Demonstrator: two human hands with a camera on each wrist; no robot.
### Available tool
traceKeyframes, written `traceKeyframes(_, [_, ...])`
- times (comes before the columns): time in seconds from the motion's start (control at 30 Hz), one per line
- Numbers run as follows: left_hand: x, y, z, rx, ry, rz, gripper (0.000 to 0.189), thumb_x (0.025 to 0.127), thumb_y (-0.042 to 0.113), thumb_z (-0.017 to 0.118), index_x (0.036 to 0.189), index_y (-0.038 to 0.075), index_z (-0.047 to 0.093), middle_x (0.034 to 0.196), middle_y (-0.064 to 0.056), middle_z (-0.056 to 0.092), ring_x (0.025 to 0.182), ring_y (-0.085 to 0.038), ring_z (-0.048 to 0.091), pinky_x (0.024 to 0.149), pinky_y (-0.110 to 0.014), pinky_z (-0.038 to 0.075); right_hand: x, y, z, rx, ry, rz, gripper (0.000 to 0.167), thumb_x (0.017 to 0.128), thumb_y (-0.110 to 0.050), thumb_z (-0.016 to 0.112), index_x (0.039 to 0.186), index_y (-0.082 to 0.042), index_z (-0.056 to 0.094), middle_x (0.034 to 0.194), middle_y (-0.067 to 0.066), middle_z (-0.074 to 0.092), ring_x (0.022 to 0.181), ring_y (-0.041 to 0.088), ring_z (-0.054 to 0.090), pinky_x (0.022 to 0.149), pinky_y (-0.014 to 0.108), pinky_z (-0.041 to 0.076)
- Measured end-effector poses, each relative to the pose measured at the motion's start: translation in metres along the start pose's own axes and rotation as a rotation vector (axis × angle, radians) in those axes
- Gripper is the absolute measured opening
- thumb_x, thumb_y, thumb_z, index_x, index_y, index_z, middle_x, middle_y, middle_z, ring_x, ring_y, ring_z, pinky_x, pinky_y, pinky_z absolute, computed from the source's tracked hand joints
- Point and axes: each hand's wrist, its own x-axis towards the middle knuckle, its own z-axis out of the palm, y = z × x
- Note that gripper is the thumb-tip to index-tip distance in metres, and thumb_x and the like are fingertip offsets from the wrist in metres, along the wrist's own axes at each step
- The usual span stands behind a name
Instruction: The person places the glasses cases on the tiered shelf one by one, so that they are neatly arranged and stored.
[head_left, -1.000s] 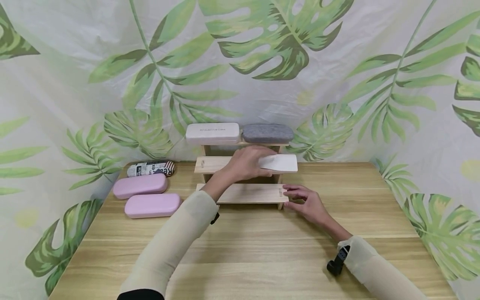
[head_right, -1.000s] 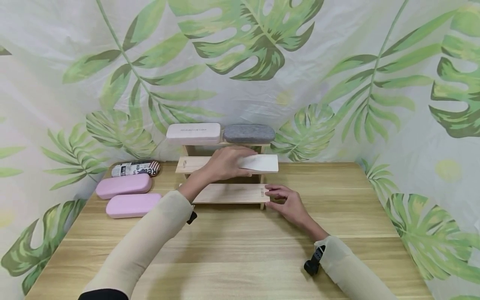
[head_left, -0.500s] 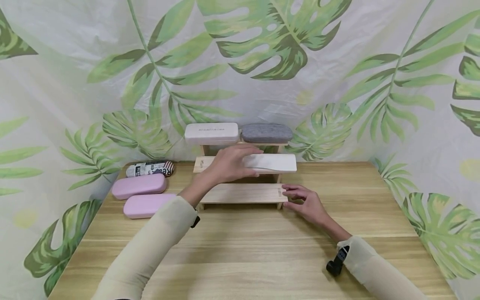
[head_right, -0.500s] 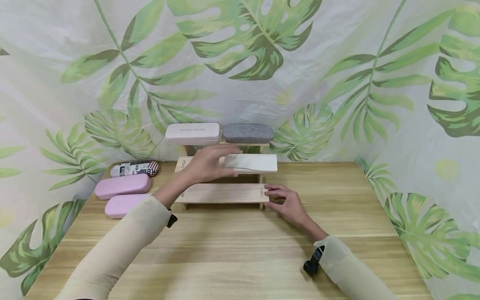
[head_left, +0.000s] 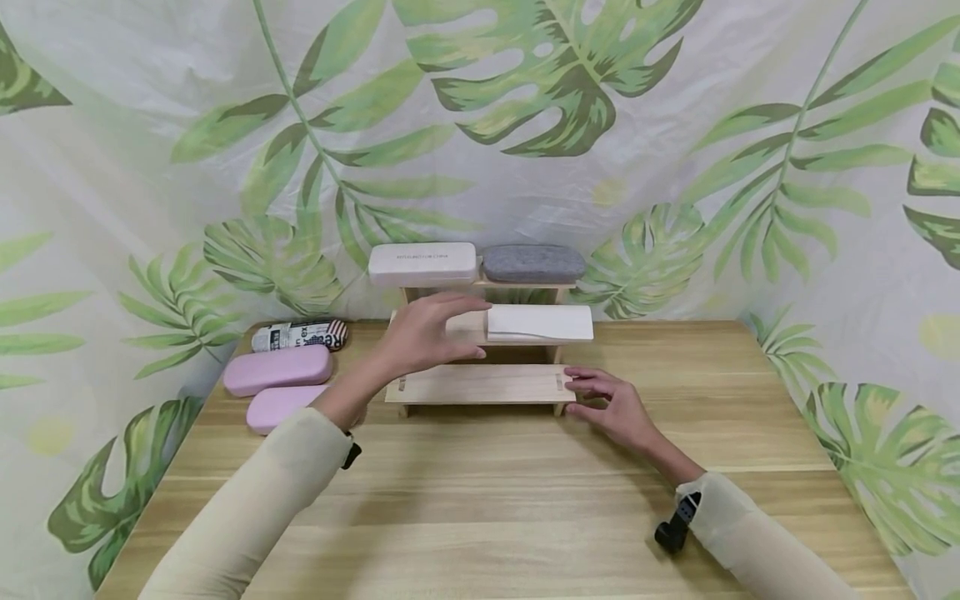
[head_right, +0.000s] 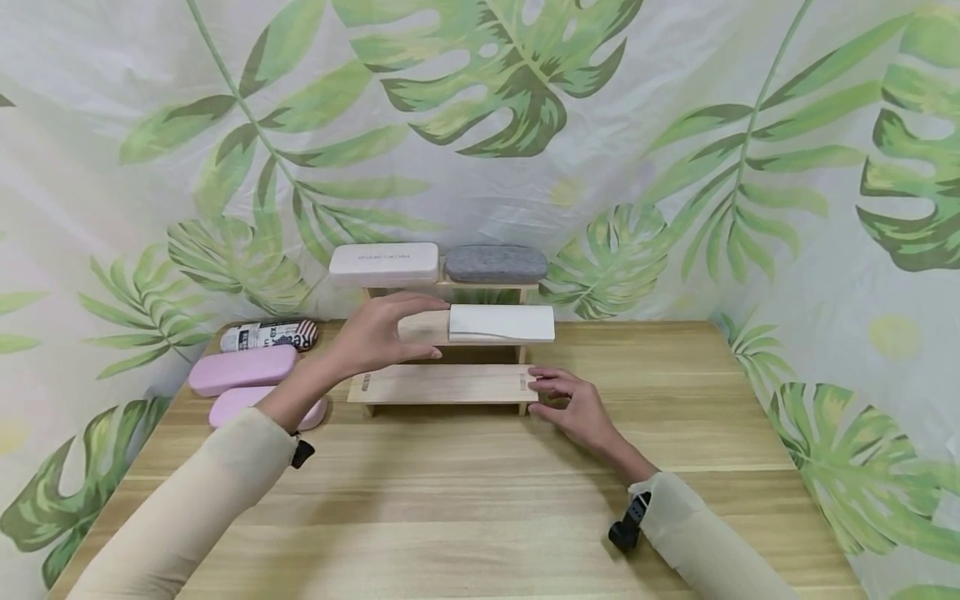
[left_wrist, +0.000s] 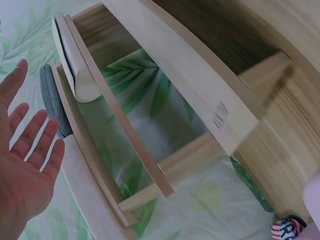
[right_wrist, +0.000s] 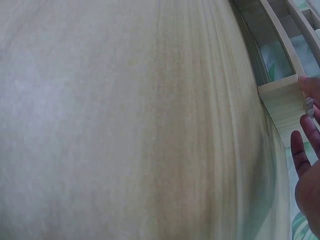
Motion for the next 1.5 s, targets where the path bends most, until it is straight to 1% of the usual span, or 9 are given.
traceKeyframes(0.17, [-0.011,-0.002,-0.009,-0.007,0.008,0.001,0.067,0.080,0.034,0.095,0.139,0.016,0.071,0.139,-0.007,0.070,0.116,-0.028,0.072,0.078,-0.044,0.060,-0.001,0.000,0.000,-0.018,-0.007,0.008,0.034,0.088,-0.003,0.086,0.121,-0.003,0.078,0.142,0.012,0.067,0.122,0.026,0.068,0.091,0.038,0.061])
traceKeyframes(0.23, [-0.015,-0.003,-0.013,0.002,0.015,0.002,0.068,0.078,0.034,0.096,0.139,0.016,0.071,0.139,-0.007,0.070,0.118,-0.028,0.071,0.079,-0.044,0.060,-0.002,-0.001,0.000,-0.017,-0.007,0.008,0.034,0.088,-0.004,0.086,0.121,-0.004,0.078,0.143,0.012,0.067,0.121,0.027,0.068,0.091,0.039,0.061])
traceKeyframes(0.37, [-0.024,-0.007,-0.018,0.032,0.031,0.011,0.069,0.076,0.033,0.098,0.137,0.014,0.072,0.135,-0.008,0.072,0.120,-0.029,0.070,0.089,-0.048,0.060,-0.002,0.001,0.000,-0.008,-0.003,0.003,0.034,0.089,-0.003,0.085,0.122,-0.005,0.078,0.143,0.012,0.067,0.120,0.027,0.069,0.090,0.042,0.061])
traceKeyframes(0.53, [-0.036,-0.015,-0.024,0.058,0.044,0.000,0.068,0.075,0.033,0.098,0.134,0.013,0.073,0.131,-0.007,0.074,0.114,-0.029,0.073,0.088,-0.048,0.060,-0.002,0.003,0.000,-0.003,0.007,-0.016,0.033,0.089,-0.001,0.084,0.121,-0.004,0.078,0.142,0.015,0.067,0.122,0.032,0.067,0.089,0.045,0.061])
traceKeyframes(0.73, [-0.049,-0.024,-0.032,0.047,0.077,-0.020,0.067,0.074,0.032,0.099,0.134,0.013,0.074,0.128,-0.007,0.076,0.108,-0.032,0.074,0.083,-0.050,0.060,-0.001,0.002,-0.001,-0.021,0.011,-0.028,0.031,0.090,-0.002,0.082,0.121,-0.005,0.078,0.141,0.014,0.067,0.126,0.034,0.066,0.089,0.043,0.061])
traceKeyframes(0.9, [-0.058,-0.033,-0.037,0.063,0.107,-0.024,0.066,0.073,0.031,0.099,0.133,0.015,0.075,0.128,-0.007,0.076,0.116,-0.033,0.072,0.090,-0.053,0.059,0.000,0.002,-0.001,-0.030,0.021,-0.041,0.029,0.092,0.000,0.081,0.120,-0.003,0.078,0.140,0.016,0.067,0.127,0.036,0.065,0.089,0.044,0.061])
traceKeyframes(1.1, [-0.072,-0.042,-0.043,0.058,0.142,-0.013,0.065,0.071,0.022,0.100,0.130,0.009,0.076,0.126,-0.011,0.076,0.114,-0.036,0.073,0.092,-0.054,0.059,-0.001,0.000,0.000,-0.026,0.023,-0.025,0.028,0.092,-0.001,0.080,0.120,-0.004,0.079,0.141,0.014,0.068,0.128,0.034,0.064,0.089,0.038,0.061])
traceKeyframes(1.27, [-0.083,-0.048,-0.048,0.061,0.126,-0.047,0.067,0.070,0.024,0.100,0.130,0.007,0.075,0.127,-0.012,0.076,0.117,-0.037,0.071,0.096,-0.055,0.057,-0.002,0.000,0.002,-0.025,0.030,-0.028,0.028,0.092,0.000,0.080,0.120,-0.003,0.079,0.140,0.014,0.068,0.128,0.035,0.065,0.089,0.037,0.062])
traceKeyframes(1.5, [-0.102,-0.059,-0.054,0.031,0.109,-0.104,0.066,0.073,0.024,0.099,0.132,0.010,0.074,0.129,-0.010,0.075,0.118,-0.034,0.070,0.096,-0.053,0.056,-0.003,0.001,0.002,-0.036,0.038,-0.012,0.028,0.092,-0.001,0.081,0.119,-0.004,0.079,0.140,0.014,0.068,0.127,0.033,0.065,0.089,0.034,0.061])
